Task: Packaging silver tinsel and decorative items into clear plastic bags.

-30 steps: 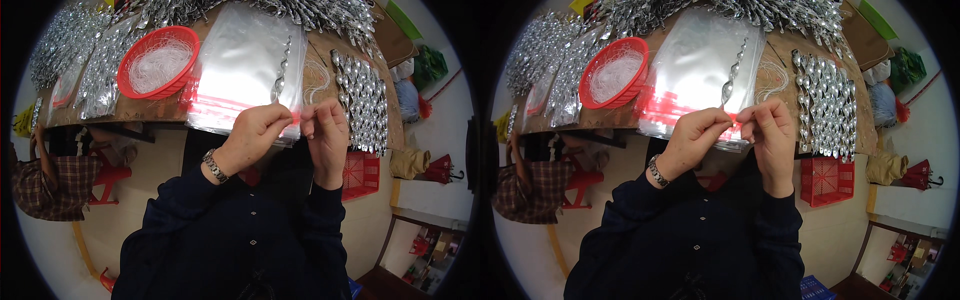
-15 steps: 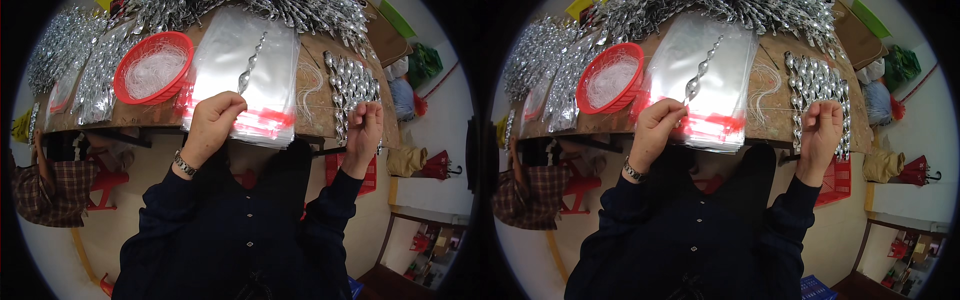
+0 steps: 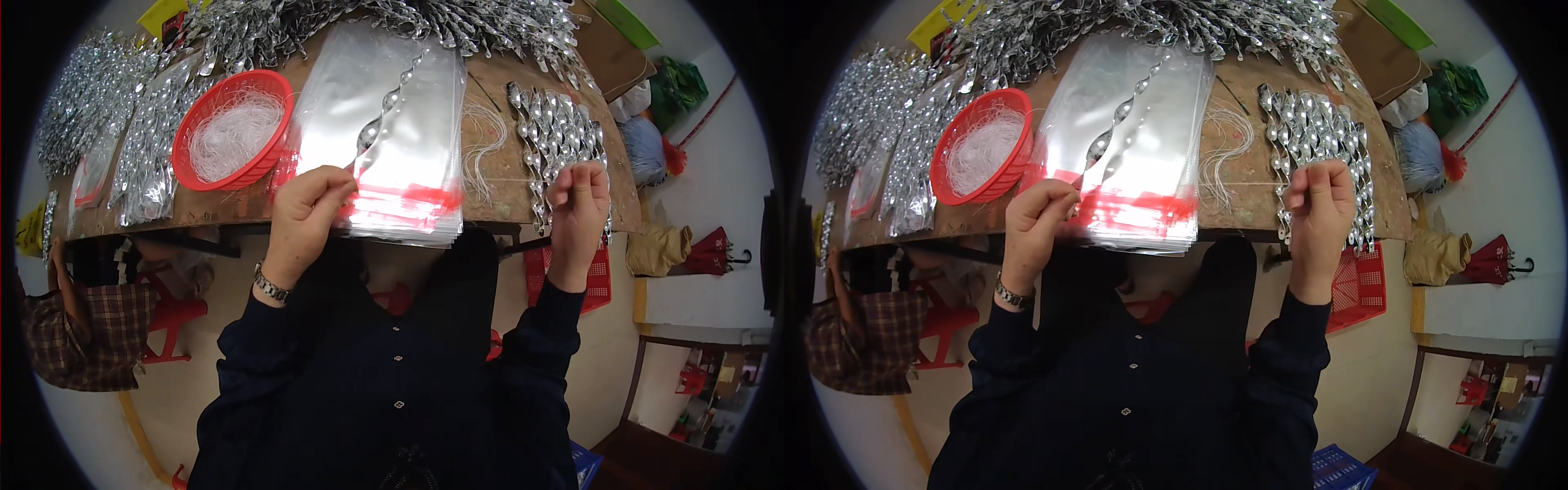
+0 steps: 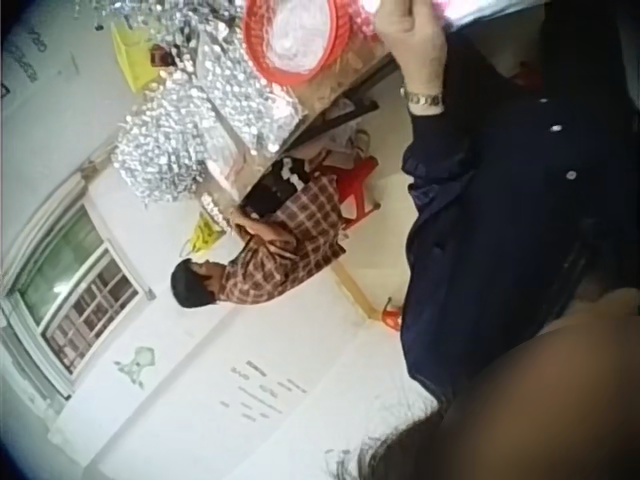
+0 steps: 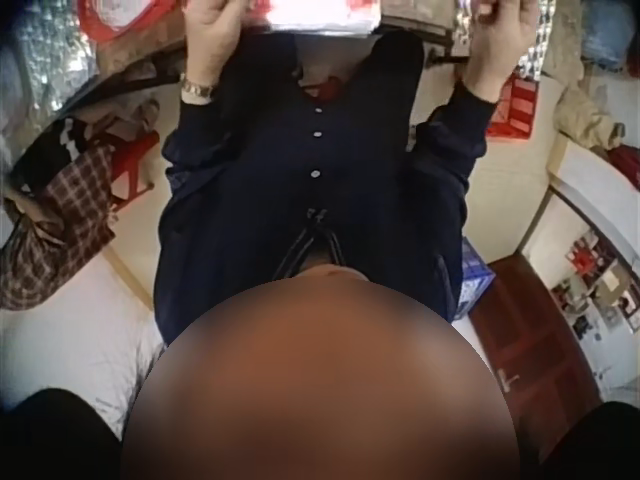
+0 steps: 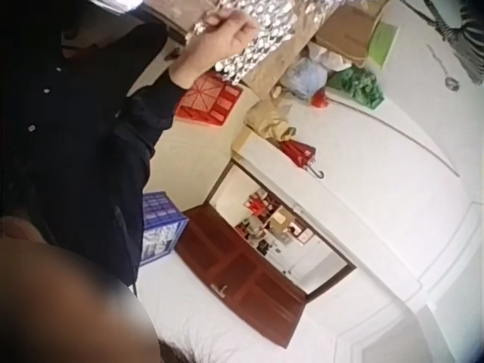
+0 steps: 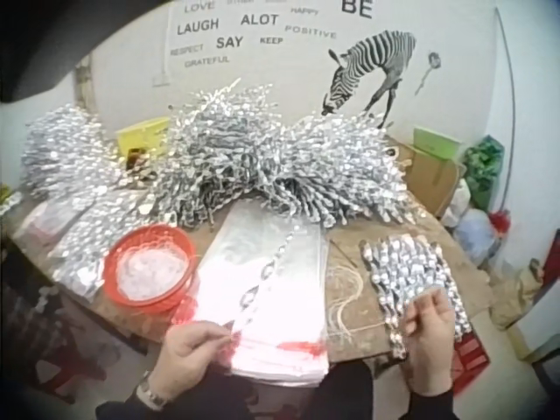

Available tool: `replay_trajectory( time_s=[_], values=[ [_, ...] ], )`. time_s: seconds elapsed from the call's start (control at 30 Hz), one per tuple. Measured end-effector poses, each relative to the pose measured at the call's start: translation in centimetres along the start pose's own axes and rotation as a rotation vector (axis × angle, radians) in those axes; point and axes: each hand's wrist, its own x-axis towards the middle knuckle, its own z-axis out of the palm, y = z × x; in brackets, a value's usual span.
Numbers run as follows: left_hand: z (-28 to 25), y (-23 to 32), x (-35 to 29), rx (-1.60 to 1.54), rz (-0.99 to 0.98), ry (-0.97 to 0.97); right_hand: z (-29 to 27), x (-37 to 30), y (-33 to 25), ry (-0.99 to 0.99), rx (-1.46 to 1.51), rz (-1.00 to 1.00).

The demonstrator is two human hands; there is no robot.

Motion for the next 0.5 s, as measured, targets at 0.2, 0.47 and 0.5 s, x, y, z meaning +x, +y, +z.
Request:
replay_trajectory(
  time_s=[0.2, 0.47, 0.5],
  values=[
    [1.8, 1.8, -0.1, 0.129, 0.270, -0.245, 4.2, -3.2, -0.5, -0.216, -0.391, 0.107],
    [2.8, 4.6, 1.9, 0.029, 0.467, -0.499, 6.0, -3.8, -4.9, -0.443, -1.243, -0.484],
    [2.6, 5.0, 2.2, -0.003, 0.419, -0.537, 5.4, -3.6, -5.4, -0.503, -1.319, -0.478]
  ],
)
